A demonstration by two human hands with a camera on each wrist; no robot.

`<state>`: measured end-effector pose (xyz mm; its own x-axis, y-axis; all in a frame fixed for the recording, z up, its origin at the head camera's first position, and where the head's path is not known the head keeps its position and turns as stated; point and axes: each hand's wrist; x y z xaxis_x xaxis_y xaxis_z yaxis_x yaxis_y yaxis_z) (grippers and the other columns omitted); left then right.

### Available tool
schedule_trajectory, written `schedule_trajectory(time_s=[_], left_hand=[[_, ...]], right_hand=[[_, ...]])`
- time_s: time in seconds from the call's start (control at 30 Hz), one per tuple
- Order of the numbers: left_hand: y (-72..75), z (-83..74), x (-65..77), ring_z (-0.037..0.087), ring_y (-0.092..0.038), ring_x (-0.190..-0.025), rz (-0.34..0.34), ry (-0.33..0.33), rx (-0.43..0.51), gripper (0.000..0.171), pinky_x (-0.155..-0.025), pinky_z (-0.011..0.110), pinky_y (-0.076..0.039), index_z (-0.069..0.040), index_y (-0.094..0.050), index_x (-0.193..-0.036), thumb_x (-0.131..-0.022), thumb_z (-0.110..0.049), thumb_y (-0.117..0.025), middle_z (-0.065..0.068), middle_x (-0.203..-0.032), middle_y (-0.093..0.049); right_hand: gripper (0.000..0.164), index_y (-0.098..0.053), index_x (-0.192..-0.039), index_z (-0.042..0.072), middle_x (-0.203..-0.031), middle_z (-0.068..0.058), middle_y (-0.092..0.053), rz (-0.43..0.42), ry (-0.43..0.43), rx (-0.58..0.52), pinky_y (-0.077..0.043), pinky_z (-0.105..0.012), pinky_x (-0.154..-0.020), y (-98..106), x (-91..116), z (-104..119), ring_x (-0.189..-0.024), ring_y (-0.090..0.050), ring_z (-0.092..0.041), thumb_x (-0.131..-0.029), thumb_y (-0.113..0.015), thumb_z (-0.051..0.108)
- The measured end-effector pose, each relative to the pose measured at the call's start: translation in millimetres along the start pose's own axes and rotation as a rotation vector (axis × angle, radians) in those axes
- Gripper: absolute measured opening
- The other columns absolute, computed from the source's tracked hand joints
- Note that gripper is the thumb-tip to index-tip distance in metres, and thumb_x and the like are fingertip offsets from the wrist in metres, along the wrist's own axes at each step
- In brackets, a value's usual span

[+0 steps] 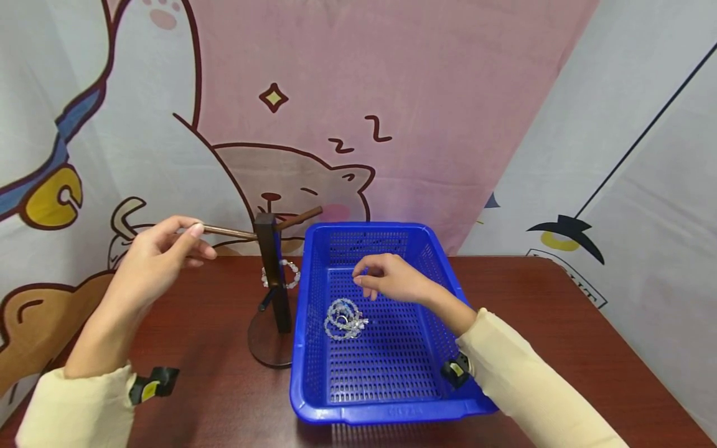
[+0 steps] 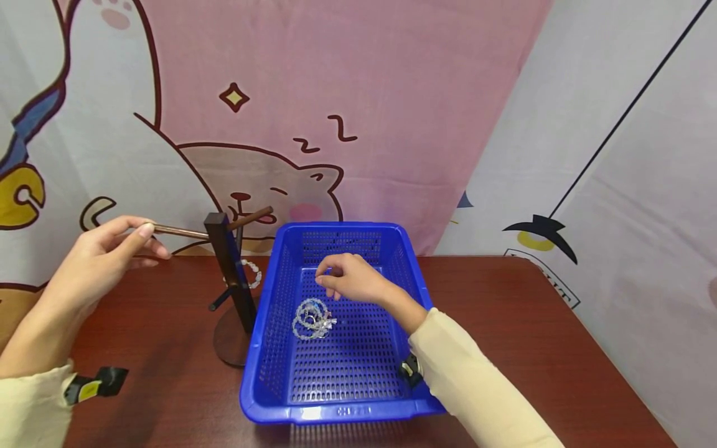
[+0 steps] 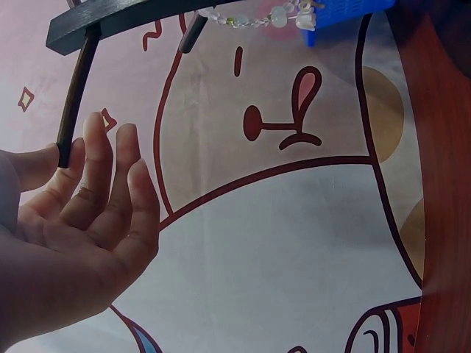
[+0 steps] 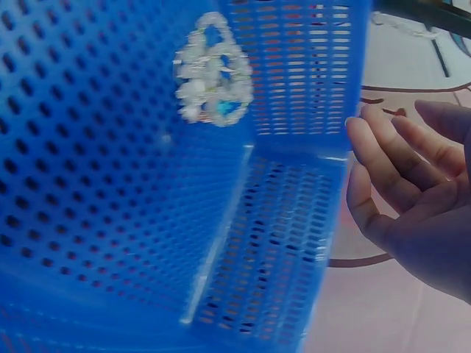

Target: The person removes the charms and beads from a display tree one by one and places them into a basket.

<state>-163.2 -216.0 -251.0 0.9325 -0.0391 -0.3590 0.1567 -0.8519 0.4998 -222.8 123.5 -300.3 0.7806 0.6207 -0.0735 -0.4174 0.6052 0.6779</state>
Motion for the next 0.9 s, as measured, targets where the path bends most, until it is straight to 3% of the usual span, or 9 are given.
schedule_trajectory(time_s=[0.2, 0.6, 0.9], left_hand=[[0.5, -0.8, 0.4, 0.005, -0.061, -0.069, 0.002, 0.003, -0.030, 0.029, -0.064, 0.014, -0.049, -0.001, -0.053, -0.105, -0.097, -0.027, -0.044, 0.002, -0.074, -0.066], [-0.6, -1.5, 0.1, 0.004, -0.061, -0.068, -0.010, -0.005, -0.026, 0.029, -0.063, 0.014, -0.049, 0.001, -0.053, -0.104, -0.098, -0.026, -0.043, 0.000, -0.072, -0.066], [-0.6, -2.2, 0.8, 0.004, -0.061, -0.067, -0.014, 0.003, -0.041, 0.030, -0.063, 0.015, -0.050, 0.000, -0.054, -0.104, -0.097, -0.028, -0.044, -0.002, -0.072, -0.066]], right_hand=[[0.011, -0.063, -0.096, 0.003, -0.067, -0.006, -0.062, -0.013, 0.047, 0.000, -0.051, -0.028, -0.056, 11, -6, 19, -0.061, -0.061, -0.023, -0.090, -0.058, 0.010], [0.012, -0.062, -0.099, 0.002, -0.071, -0.006, -0.063, -0.031, 0.144, -0.040, -0.052, -0.030, -0.060, 29, -16, 62, -0.064, -0.061, -0.020, -0.090, -0.057, 0.009], [0.025, -0.055, -0.113, -0.001, -0.071, -0.007, -0.063, -0.070, 0.201, -0.039, -0.052, -0.031, -0.061, 34, -25, 86, -0.062, -0.061, -0.019, -0.091, -0.056, 0.011]])
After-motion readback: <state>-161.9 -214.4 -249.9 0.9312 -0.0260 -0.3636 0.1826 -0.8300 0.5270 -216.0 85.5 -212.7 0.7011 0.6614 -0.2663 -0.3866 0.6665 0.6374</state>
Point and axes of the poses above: each hand's wrist, its own x-axis away from the middle knuckle, its own y-axis out of the back of the hand, z = x × y
